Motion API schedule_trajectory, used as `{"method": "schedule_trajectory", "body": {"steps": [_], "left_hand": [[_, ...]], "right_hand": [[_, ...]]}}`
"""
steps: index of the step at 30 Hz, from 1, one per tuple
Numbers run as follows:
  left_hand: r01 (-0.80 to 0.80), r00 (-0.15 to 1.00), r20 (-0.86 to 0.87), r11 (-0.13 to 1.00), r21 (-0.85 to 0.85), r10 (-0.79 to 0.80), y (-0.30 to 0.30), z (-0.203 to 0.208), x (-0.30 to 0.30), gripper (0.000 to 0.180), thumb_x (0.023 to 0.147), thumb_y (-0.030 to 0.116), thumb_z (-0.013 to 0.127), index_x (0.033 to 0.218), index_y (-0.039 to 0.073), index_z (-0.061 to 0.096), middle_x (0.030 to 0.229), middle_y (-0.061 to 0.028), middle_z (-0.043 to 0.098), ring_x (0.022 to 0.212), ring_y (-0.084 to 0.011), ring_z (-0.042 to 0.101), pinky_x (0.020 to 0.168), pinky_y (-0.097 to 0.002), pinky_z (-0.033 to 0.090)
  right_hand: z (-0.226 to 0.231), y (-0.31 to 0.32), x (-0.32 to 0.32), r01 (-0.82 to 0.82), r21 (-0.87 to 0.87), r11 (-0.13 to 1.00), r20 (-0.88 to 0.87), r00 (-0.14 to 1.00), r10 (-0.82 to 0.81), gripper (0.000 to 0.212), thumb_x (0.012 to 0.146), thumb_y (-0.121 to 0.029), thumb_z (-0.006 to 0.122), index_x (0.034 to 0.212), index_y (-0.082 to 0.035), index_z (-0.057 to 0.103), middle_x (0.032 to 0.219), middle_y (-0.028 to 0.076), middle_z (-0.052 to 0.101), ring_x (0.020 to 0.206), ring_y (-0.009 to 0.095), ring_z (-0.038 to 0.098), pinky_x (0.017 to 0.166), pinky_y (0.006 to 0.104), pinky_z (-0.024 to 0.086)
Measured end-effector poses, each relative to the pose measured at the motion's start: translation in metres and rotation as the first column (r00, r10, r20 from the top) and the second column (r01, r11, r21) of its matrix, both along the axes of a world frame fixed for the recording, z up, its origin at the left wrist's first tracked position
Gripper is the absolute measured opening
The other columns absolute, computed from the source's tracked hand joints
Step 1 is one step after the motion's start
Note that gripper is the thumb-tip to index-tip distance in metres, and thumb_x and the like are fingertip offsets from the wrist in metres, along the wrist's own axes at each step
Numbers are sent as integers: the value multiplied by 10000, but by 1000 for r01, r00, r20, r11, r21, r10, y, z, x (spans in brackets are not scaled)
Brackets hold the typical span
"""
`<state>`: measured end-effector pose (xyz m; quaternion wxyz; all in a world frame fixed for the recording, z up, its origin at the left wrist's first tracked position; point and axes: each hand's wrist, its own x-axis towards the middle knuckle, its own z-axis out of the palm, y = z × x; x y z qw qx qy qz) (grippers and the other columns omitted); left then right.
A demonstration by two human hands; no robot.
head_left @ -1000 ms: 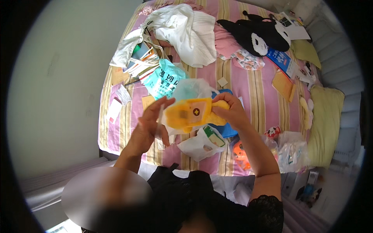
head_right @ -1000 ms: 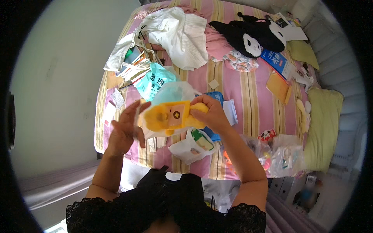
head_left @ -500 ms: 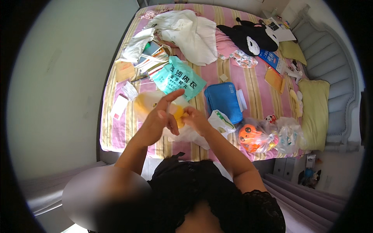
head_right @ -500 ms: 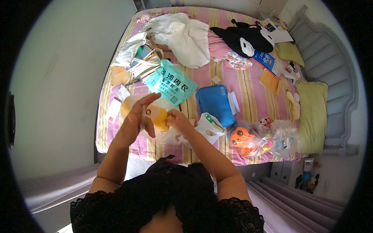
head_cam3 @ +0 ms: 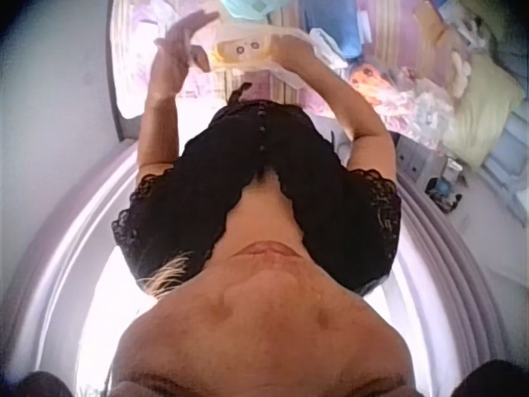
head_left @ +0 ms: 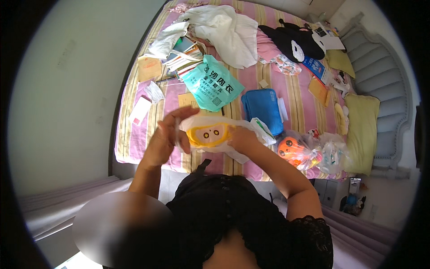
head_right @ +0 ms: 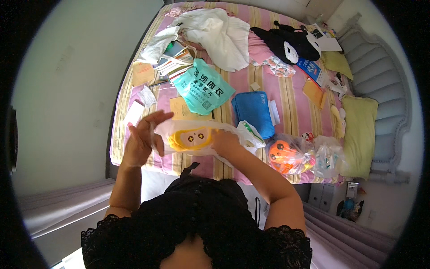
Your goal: The person organizes various items on a bed, including toys, a hair clipper, and plastic bags. They place items into a drawer and a blue pouch, and handle several plastic bags and papers.
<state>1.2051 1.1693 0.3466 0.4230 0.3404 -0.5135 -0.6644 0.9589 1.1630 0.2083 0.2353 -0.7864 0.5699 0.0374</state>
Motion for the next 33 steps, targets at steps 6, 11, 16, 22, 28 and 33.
{"method": "schedule_trajectory", "body": {"steps": [6, 11, 16, 22, 28, 33], "left_hand": [[284, 959, -2, 958, -43, -285, 18, 20, -27, 943, 798, 750, 251, 1306, -42, 317, 1349, -146, 391, 625, -134, 591, 588, -248, 467], [113, 993, 45, 993, -35, -112, -2, 10, -20, 891, 825, 718, 227, 1287, -35, 346, 1327, -164, 410, 538, -113, 537, 500, -208, 445], [41, 993, 105, 998, 48, -46, -5, -17, -16, 759, 896, 621, 247, 1253, -27, 414, 1249, -138, 482, 545, -119, 542, 525, -224, 439], [69, 986, 151, 998, 1, -68, -3, -27, -18, 729, 912, 592, 233, 1245, -32, 412, 1292, -169, 450, 505, -103, 503, 460, -194, 402], [39, 977, 210, 999, 11, -40, -7, -32, -19, 719, 920, 580, 241, 1243, -34, 431, 1035, -127, 476, 503, -96, 499, 484, -193, 370], [-37, 971, 238, 999, 38, 27, -10, -34, -23, 705, 919, 584, 236, 1230, -6, 464, 795, -93, 575, 485, -96, 479, 509, -204, 349]], "right_hand": [[-40, -4, 32, -60, -278, 959, 197, 973, 118, 363, 780, -169, 552, 1119, -41, 535, 978, 162, 597, 912, 329, 577, 761, 447, 469], [-41, -18, 27, -18, -471, 882, 221, 965, 138, 310, 779, -142, 546, 1071, -37, 560, 984, 163, 594, 906, 344, 574, 749, 442, 469], [41, -11, 12, 138, -101, 985, 391, 916, -88, 266, 785, -103, 519, 1041, -58, 575, 950, 184, 609, 898, 364, 577, 753, 429, 462], [75, -12, -54, 391, 511, 766, 738, 258, -623, 218, 845, -107, 533, 1041, -24, 583, 891, 64, 619, 808, 152, 599, 697, 286, 488], [55, 14, -95, 106, 837, 536, 545, -235, -805, 327, 899, -171, 537, 1171, 7, 502, 1026, 102, 606, 841, 200, 634, 732, 314, 527], [44, 28, -121, -4, 877, 480, 470, -196, -860, 342, 888, -149, 547, 1186, 11, 494, 1045, 110, 609, 884, 210, 638, 747, 326, 538]]}}
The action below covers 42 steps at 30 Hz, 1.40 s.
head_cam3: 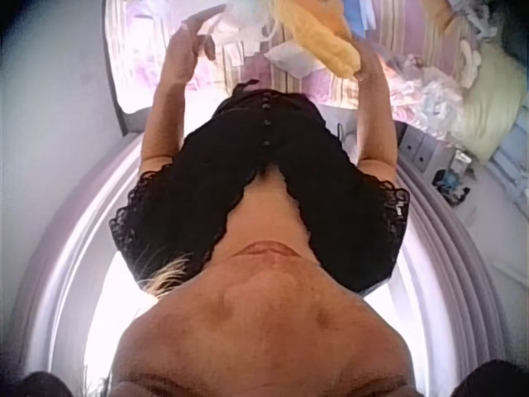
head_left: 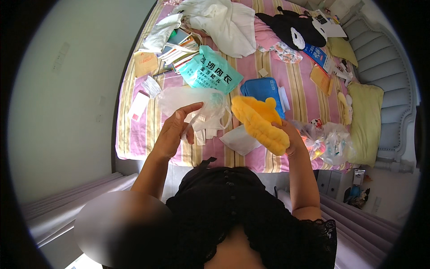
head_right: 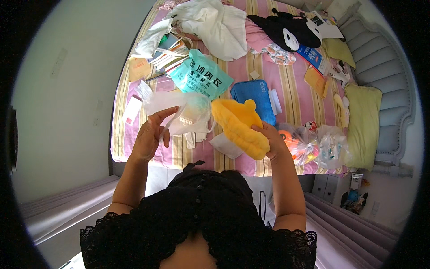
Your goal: The person organizes various items on a bed, including toys, a hair clipper, and plastic bags. They place items into a drawer and a blue pouch, and handle several plastic bags and papers.
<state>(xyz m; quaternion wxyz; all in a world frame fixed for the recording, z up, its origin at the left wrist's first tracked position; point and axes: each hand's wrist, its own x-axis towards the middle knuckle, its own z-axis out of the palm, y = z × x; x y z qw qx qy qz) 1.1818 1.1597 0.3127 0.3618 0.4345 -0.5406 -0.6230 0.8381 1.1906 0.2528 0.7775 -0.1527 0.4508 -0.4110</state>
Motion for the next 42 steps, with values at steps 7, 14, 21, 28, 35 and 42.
{"method": "schedule_trajectory", "body": {"steps": [7, 14, 21, 28, 35, 42], "left_hand": [[-37, 996, -81, 999, -26, 35, -5, 6, -12, 658, 937, 538, 245, 1197, -28, 457, 1277, -170, 480, 477, -97, 453, 461, -203, 392], [-14, 989, -144, 1000, 16, 16, -6, 4, -12, 697, 912, 575, 282, 1242, -23, 420, 1318, -169, 430, 587, -133, 527, 498, -224, 457], [58, 980, -187, 995, -85, -73, 3, 15, -19, 766, 863, 628, 350, 1327, 20, 304, 1436, -175, 204, 790, -192, 576, 546, -245, 529], [216, 934, -260, 966, -141, -247, 26, 19, -41, 740, 866, 612, 377, 1322, 31, 324, 1429, -155, 197, 846, -188, 556, 653, -267, 490], [23, 964, -254, 971, -238, -85, 9, 38, -25, 783, 823, 662, 411, 1305, 48, 341, 1395, -158, 270, 785, -165, 557, 629, -268, 480], [-169, 959, -264, 953, -253, 100, 9, 43, 9, 728, 879, 606, 336, 1264, -11, 345, 1357, -184, 333, 759, -158, 555, 591, -253, 488]], "right_hand": [[3, 8, -2, 26, 27, 999, 69, 997, -28, 366, 870, -125, 569, 1201, 10, 490, 1050, 114, 614, 897, 213, 639, 769, 330, 538], [14, 4, 8, -51, -97, 994, 72, 996, 58, 411, 858, -123, 584, 1218, 35, 464, 1094, 145, 596, 930, 247, 632, 796, 359, 532], [16, -21, 45, -401, 52, 915, 129, 911, 392, 428, 842, -117, 597, 1221, 32, 466, 1098, 123, 594, 931, 214, 624, 811, 327, 512], [-23, -18, 154, 44, 66, 997, 289, 955, -61, 312, 892, -195, 428, 1116, 8, 505, 988, 117, 594, 904, 224, 615, 743, 336, 523], [-40, -26, 182, -785, -331, 524, -913, 407, 33, 224, 837, -217, 517, 960, -33, 550, 834, 208, 606, 833, 387, 574, 689, 485, 434], [-68, -9, 78, -689, 63, 722, -934, -297, -201, 448, 664, -264, 727, 1020, -57, 551, 984, 105, 557, 986, 257, 528, 832, 377, 418]]}}
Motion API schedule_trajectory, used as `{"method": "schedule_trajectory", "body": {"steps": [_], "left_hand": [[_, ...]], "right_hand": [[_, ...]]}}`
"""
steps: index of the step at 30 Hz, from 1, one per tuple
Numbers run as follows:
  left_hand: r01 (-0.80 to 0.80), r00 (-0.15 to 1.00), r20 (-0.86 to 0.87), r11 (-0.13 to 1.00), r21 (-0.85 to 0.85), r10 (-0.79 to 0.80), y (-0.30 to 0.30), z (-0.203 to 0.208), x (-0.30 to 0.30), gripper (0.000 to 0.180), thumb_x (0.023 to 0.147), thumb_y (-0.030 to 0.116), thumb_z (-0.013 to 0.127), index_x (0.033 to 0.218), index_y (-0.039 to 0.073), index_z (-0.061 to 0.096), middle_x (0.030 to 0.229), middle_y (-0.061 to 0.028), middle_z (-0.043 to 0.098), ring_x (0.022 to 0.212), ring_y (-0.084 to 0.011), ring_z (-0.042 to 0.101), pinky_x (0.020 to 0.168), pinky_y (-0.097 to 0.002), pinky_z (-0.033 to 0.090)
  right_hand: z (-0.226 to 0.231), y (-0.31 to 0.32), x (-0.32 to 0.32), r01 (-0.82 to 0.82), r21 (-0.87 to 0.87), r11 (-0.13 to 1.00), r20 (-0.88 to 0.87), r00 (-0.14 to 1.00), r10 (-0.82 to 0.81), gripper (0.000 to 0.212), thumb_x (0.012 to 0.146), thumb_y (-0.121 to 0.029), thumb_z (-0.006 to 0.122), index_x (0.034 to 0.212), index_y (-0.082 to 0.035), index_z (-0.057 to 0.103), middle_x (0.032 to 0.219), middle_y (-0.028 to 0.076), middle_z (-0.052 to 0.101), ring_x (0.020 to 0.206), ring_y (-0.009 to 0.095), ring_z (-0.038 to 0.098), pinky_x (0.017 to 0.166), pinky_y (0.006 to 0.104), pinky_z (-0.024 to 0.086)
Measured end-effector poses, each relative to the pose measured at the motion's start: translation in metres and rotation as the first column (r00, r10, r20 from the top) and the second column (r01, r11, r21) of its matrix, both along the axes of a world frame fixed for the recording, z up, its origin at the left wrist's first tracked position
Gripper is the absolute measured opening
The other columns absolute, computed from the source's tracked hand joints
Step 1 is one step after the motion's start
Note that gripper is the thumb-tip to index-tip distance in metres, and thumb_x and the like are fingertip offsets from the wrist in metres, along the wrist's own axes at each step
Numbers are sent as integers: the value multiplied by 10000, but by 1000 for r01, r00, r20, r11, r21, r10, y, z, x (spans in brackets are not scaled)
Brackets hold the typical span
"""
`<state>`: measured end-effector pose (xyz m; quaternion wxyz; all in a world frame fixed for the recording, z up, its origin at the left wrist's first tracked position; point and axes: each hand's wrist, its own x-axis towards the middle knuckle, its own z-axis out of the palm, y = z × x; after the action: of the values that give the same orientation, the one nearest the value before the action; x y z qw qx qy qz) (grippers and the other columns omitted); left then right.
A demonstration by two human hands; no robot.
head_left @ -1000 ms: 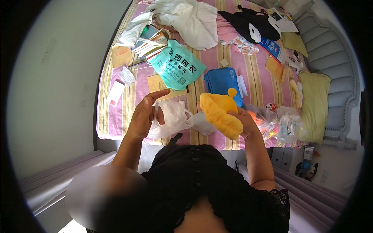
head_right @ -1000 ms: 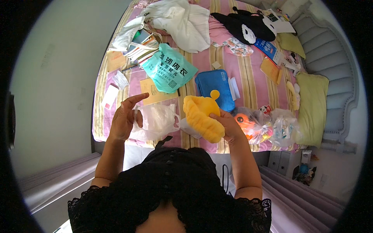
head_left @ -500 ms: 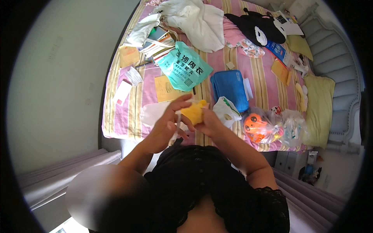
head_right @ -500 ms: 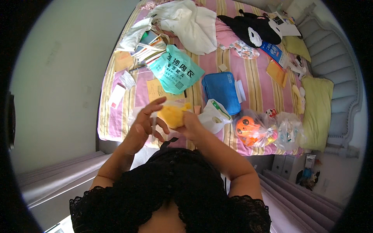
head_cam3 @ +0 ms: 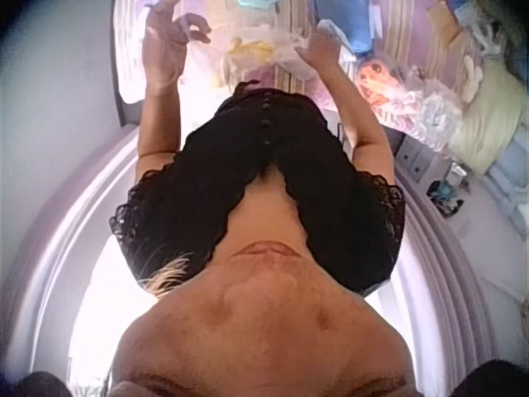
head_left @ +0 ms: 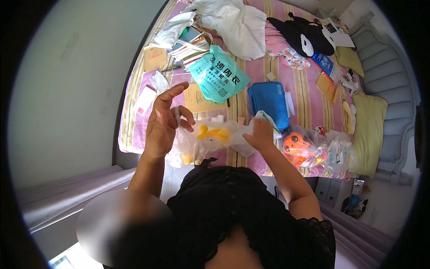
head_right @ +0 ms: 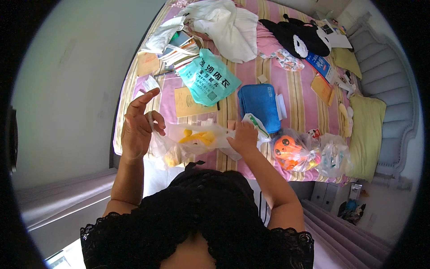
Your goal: The person organizes various items on a bed, including toys, a hair clipper, and plastic bags. They place items into a drawer and a blue pouch, and handle several plastic bags and papers.
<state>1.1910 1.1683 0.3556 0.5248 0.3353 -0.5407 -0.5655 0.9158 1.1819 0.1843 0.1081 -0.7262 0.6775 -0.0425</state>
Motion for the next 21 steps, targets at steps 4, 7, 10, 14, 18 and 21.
{"method": "schedule_trajectory", "body": {"steps": [4, 7, 10, 14, 18, 21], "left_hand": [[-39, 999, -11, 989, 145, 41, 8, -19, 10, 456, 925, 326, 446, 1234, -6, 397, 1248, -148, 434, 721, -124, 556, 594, -244, 477], [-194, 966, 233, 904, 381, 109, 8, -59, 20, 429, 793, -8, 557, 1208, 7, 448, 1102, -101, 531, 664, -98, 549, 629, -252, 473], [-336, 850, 526, 812, 477, 43, 16, -172, 58, 539, 667, -64, 563, 1190, 33, 481, 1199, -175, 490, 840, -198, 580, 653, -277, 487], [-461, 758, 648, 768, 444, 81, 38, -185, 66, 565, 628, -29, 560, 1186, 8, 475, 1191, -188, 492, 845, -252, 597, 681, -291, 489], [-158, 983, 183, 376, 913, -32, 52, -194, 77, 521, 691, -78, 573, 1193, -70, 434, 1079, -221, 560, 710, -205, 620, 684, -297, 495], [101, 994, -111, 348, 932, 9, 53, -165, 60, 431, 732, -39, 567, 1153, -87, 486, 1015, -198, 604, 748, -202, 628, 728, -295, 495]], "right_hand": [[-12, 3, -19, -56, 781, 623, 584, 421, -694, 261, 746, -286, 695, 843, -54, 623, 824, 37, 621, 778, 130, 568, 699, 264, 439], [-12, 10, -5, -66, 650, 757, 742, 266, -615, 225, 780, -267, 675, 762, -44, 645, 721, 1, 617, 658, 76, 533, 626, 225, 419], [-38, 3, 12, -76, 612, 787, 717, 475, -511, 188, 814, -209, 645, 807, -22, 662, 720, -9, 599, 656, 54, 485, 626, 224, 397], [-7, 1, 24, -153, 532, 833, 836, 247, -489, 197, 842, -209, 618, 834, -17, 663, 760, 8, 622, 714, 57, 521, 674, 210, 395], [12, -3, 19, -153, 421, 894, 905, 136, -403, 200, 860, -176, 584, 907, 9, 644, 845, 38, 640, 753, 90, 569, 722, 228, 430], [30, -7, 19, -257, 421, 870, 898, -18, -440, 236, 869, -133, 546, 1032, 24, 612, 960, 83, 643, 816, 123, 594, 741, 254, 462]]}}
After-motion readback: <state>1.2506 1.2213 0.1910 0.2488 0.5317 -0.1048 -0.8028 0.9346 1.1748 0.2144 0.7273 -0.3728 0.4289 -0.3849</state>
